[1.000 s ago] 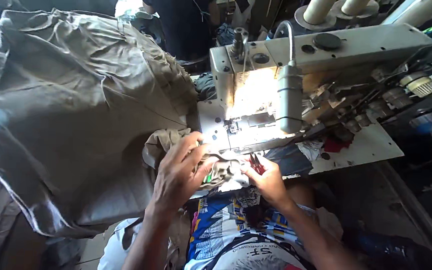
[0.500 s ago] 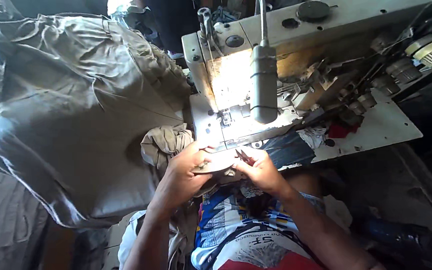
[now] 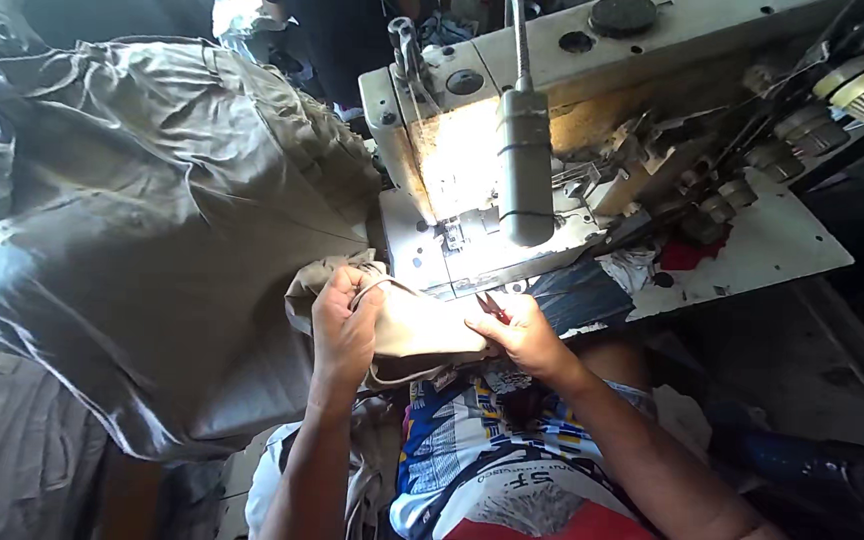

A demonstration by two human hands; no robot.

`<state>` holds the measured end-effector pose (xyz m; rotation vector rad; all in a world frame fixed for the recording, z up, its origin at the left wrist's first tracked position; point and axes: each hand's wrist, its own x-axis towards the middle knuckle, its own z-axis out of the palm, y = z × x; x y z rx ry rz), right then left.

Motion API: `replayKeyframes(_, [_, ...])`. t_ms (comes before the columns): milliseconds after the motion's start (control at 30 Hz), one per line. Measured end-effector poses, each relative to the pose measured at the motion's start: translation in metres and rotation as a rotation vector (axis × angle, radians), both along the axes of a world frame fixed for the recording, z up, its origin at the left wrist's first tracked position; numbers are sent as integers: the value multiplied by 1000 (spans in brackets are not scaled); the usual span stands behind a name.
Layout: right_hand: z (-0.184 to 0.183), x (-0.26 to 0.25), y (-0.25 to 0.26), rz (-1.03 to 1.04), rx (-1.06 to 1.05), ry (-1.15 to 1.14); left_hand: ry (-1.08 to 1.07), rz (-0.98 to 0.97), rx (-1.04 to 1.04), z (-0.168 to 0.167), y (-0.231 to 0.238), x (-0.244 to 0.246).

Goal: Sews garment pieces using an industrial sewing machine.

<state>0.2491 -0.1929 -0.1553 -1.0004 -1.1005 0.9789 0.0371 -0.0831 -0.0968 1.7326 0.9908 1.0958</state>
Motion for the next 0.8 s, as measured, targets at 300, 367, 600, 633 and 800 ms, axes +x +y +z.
replayKeyframes(300, [0,8,-1,88,-38,-47,18,34,6,-1,0,-7])
replayKeyframes(367, [1,8,-1,122,-17,-56,13,55,23,2,-1,-8])
replayKeyframes(600, [10,1,3,23,-9,-58,29,-145,-57,10,-2,-19])
replayKeyframes(633, [11,0,3,24,-11,-53,80,-237,-93,11,-1,-22])
replayKeyframes(800, [17,-5,3,29,-7,-50,439,-410,-41,10,-10,-22])
